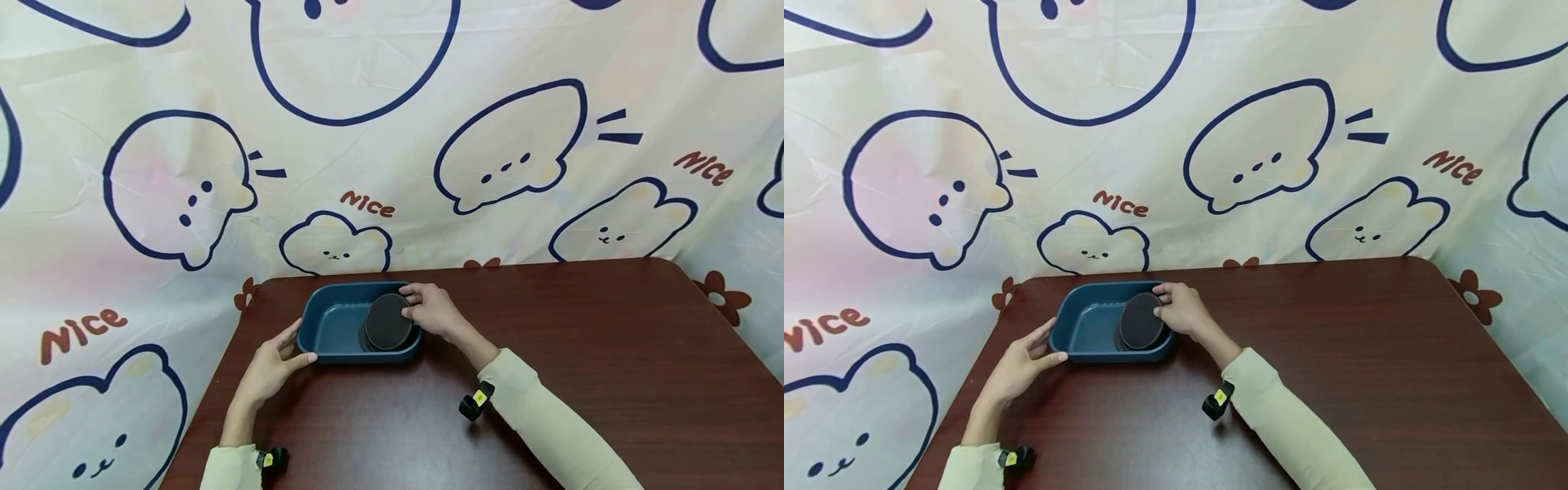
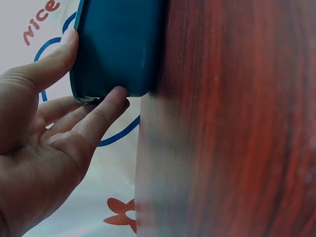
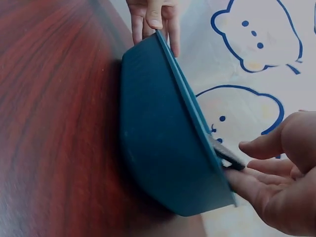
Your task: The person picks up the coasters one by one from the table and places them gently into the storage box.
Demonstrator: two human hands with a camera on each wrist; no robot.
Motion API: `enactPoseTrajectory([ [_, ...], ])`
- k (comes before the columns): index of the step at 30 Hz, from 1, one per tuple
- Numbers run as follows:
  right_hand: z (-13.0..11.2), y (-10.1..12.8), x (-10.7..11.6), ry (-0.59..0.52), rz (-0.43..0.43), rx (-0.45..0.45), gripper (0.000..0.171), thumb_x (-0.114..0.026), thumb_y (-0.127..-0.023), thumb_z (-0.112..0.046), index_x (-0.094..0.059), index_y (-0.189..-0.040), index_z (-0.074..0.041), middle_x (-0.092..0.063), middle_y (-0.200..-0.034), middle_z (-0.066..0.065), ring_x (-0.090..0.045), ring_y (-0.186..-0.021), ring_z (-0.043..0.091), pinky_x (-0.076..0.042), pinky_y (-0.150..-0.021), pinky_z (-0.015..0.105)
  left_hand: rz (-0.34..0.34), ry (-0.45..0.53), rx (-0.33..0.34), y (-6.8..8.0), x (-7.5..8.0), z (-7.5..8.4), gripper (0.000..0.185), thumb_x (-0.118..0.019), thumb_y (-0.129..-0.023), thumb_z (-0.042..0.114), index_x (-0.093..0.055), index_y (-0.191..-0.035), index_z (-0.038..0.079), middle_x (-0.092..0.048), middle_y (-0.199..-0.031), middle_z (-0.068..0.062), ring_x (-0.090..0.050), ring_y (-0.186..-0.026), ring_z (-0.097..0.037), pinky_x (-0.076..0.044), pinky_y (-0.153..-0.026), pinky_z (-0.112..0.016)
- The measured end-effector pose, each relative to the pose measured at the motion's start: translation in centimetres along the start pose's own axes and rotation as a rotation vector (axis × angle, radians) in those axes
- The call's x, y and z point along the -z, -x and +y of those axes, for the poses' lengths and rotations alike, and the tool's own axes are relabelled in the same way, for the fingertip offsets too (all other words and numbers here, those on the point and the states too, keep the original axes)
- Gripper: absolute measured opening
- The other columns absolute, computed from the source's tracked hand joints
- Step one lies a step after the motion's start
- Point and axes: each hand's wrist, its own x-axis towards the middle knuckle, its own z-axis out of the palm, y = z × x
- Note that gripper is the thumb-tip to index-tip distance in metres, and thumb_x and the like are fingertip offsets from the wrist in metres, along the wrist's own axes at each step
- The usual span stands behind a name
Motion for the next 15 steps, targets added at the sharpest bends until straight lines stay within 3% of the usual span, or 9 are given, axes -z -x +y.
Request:
enactPoseTrajectory([
  [6,-0.6,1.0,0.9,0.232,0.018,0.184,0.052,-0.069,-0.106,-0.015,-0.056,-0.156,-0.007,-0.066,-0.150,0.016,-0.066,-0.138,0.033,-0.056,-0.111,0.051,0.001,0.010,0.000,-0.1,-0.1,-0.1,0.084,-0.077,-0.101,0.016,-0.029,-0.171,0.009,-0.043,-0.167,-0.025,-0.053,-0.148,-0.044,-0.058,-0.106,-0.046],
  [10,-0.4,2.0,1.7,0.241,0.035,0.229,0.054,-0.069,-0.106,-0.017,-0.054,-0.157,-0.010,-0.062,-0.155,0.015,-0.063,-0.141,0.033,-0.054,-0.113,0.052,-0.002,-0.007,-0.006,0.0,-0.1,0.0,0.085,-0.077,-0.102,0.019,-0.028,-0.171,0.008,-0.042,-0.168,-0.026,-0.052,-0.149,-0.044,-0.059,-0.106,-0.044],
  [15,0.9,3.4,2.8,0.239,0.083,0.234,0.055,-0.071,-0.105,-0.020,-0.054,-0.157,-0.011,-0.061,-0.156,0.015,-0.065,-0.138,0.037,-0.056,-0.110,0.055,0.013,-0.045,0.002,0.0,0.2,0.3,0.085,-0.075,-0.103,0.030,-0.027,-0.171,0.009,-0.036,-0.172,-0.025,-0.047,-0.152,-0.045,-0.052,-0.113,-0.054],
])
